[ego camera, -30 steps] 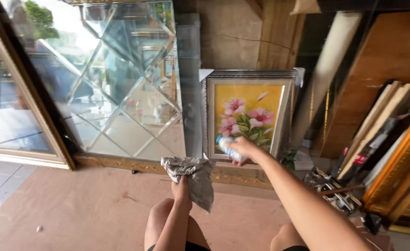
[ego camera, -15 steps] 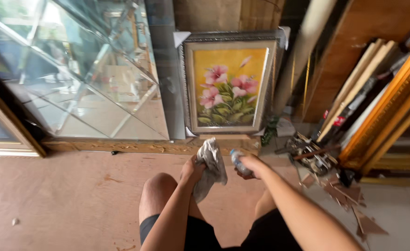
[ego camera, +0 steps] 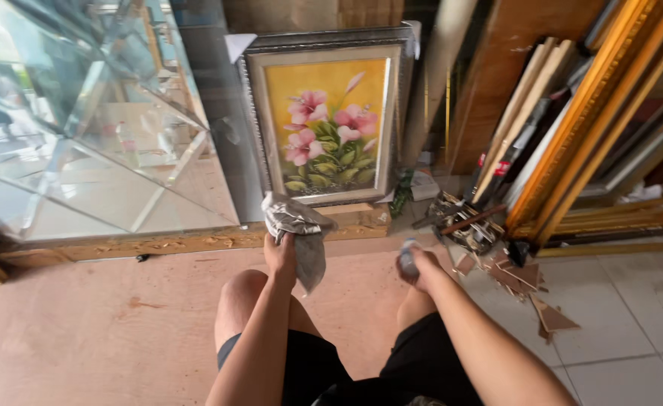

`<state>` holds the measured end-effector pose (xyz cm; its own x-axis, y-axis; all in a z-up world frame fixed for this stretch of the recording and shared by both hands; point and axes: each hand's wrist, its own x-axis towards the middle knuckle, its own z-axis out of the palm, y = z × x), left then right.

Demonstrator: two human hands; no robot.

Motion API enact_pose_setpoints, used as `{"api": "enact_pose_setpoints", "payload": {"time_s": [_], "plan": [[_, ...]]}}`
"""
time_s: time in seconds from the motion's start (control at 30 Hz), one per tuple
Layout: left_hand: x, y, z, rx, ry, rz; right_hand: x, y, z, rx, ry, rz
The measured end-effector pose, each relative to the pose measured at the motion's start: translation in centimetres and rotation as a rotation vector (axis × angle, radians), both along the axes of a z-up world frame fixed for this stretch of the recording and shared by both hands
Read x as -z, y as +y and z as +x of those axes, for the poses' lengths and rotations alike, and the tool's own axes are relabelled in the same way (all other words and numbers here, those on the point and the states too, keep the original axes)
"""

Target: The person cleans the glass surfaces of several framed pictures using a cloth. They wipe the frames and glass of a large picture featuring a rose, a smaller picture with flowers, and a picture of fruit, moving between them to ensure the surfaces are clean.

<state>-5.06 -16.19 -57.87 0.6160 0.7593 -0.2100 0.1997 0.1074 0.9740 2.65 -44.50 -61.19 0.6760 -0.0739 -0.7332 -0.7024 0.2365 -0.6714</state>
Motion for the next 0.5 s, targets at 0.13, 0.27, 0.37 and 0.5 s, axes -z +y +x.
{"api": "enact_pose_setpoints", "payload": {"time_s": [0.13, 0.27, 0.37, 0.5], "plan": [[0.5, 1.2, -0.9, -0.315, 0.028, -0.207, -1.3, 7.3, -1.4, -0.416, -0.036, -0.099], [4.5, 5.3, -0.5, 0.061, 0.723, 0.26, -4.9, 15.2, -0.8, -0.6, -0.253, -0.15], [8.7, 4.6, -3.2, 0.306, 0.95, 1.321, -7.2, 18.1, -1.3, -0.776, -0.356, -0.181], [9.0, 4.5, -5.8, 0.41, 0.812, 0.624, -6.2, 18.1, -1.8, -0.8, -0.411, -0.402]]}}
